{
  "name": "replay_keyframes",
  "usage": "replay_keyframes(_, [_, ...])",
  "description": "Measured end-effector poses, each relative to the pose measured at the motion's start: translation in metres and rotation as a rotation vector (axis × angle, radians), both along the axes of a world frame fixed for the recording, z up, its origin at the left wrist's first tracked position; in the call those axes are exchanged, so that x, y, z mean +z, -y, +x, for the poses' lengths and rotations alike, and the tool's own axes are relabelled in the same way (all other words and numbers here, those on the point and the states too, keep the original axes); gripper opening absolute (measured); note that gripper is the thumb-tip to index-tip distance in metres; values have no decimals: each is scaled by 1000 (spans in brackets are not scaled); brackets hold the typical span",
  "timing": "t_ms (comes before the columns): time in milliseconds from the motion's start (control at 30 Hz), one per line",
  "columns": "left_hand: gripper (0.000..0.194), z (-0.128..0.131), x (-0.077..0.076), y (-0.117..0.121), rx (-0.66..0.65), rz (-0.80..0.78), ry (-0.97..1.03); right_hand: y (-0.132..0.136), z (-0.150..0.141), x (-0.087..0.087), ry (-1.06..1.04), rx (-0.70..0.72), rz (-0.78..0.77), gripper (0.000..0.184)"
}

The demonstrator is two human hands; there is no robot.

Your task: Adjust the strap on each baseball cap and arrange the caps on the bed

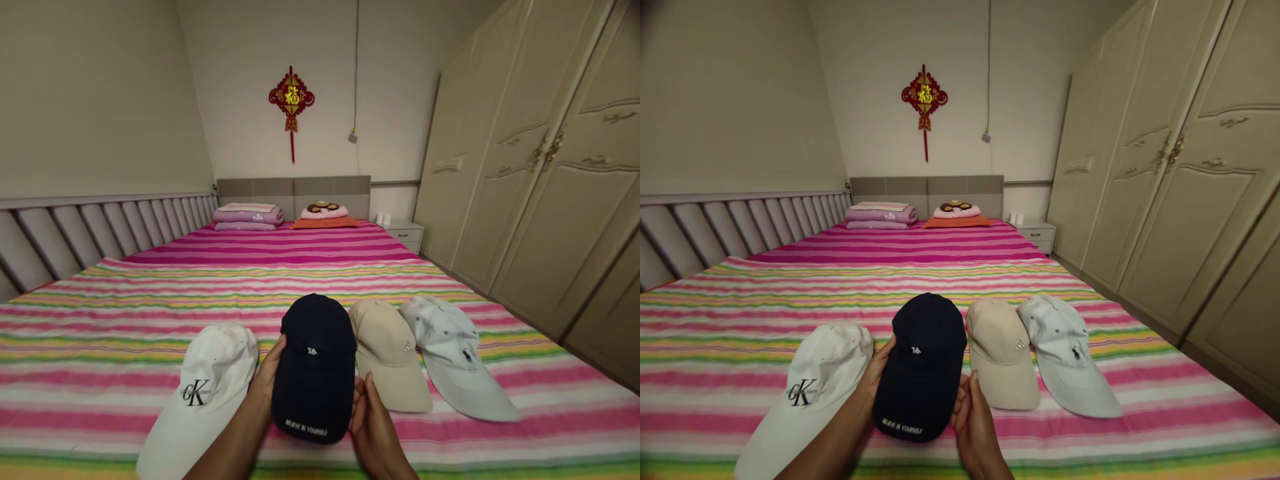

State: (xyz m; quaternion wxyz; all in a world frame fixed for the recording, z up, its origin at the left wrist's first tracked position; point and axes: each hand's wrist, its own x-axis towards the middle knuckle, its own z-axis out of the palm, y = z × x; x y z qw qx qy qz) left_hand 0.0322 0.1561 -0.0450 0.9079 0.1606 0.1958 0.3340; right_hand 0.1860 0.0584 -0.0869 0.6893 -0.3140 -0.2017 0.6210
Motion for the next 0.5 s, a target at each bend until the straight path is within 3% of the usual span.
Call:
replay_keyframes(133, [34,11,-7,-25,35,-24,-20,-7,13,6,113,70,-13,26])
replay_keyframes(333, [38,27,-19,-60,97,51,-43,-47,28,6,215,5,-53,38])
replay_keyframes(500, [39,34,-32,-78,74,56,-174,-67,36,-2,323,-52,-160,32])
